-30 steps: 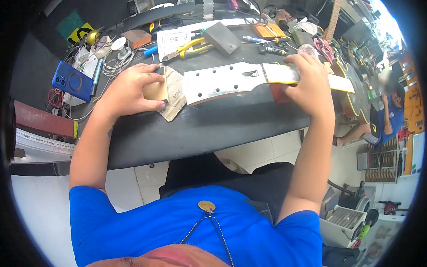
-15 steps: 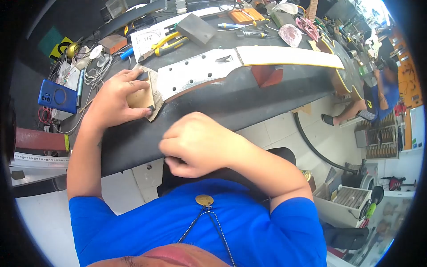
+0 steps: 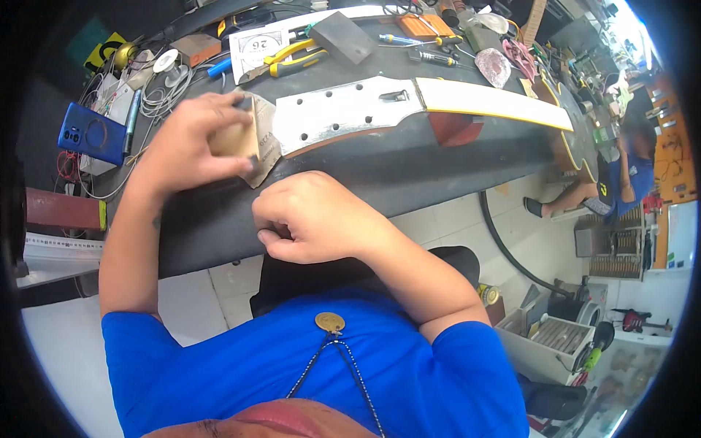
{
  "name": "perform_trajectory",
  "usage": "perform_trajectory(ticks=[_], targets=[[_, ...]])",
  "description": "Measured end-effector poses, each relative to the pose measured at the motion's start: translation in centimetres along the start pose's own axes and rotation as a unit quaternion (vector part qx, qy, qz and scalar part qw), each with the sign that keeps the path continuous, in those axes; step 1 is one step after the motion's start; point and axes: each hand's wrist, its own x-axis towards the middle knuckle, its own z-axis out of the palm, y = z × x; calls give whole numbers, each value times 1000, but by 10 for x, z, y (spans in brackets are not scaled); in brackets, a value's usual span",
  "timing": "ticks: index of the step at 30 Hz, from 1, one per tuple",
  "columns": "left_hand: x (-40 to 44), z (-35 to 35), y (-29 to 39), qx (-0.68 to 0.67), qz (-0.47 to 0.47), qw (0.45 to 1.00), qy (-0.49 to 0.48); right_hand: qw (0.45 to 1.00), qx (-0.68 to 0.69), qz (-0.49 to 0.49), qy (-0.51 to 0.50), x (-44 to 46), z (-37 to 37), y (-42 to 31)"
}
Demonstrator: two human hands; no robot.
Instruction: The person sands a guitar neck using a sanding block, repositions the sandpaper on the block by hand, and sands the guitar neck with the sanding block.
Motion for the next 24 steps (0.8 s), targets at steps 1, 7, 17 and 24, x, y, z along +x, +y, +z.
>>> perform_trajectory(ticks=[1,7,17,24], targets=[[-1,-7,-1,-48,-11,998,24,1000,-5,-5,4,0,1,-1],[-12,-29,-39,-675,-89,723,117,1000,-17,-8,9,-2,4,2],[-1,-22,-51,-745,-61,656,107,999,-24,30,5,-2,1,-9],[2,-21,-45,-768,-59,631,93,996,-43,-23,76,1,4,-11]])
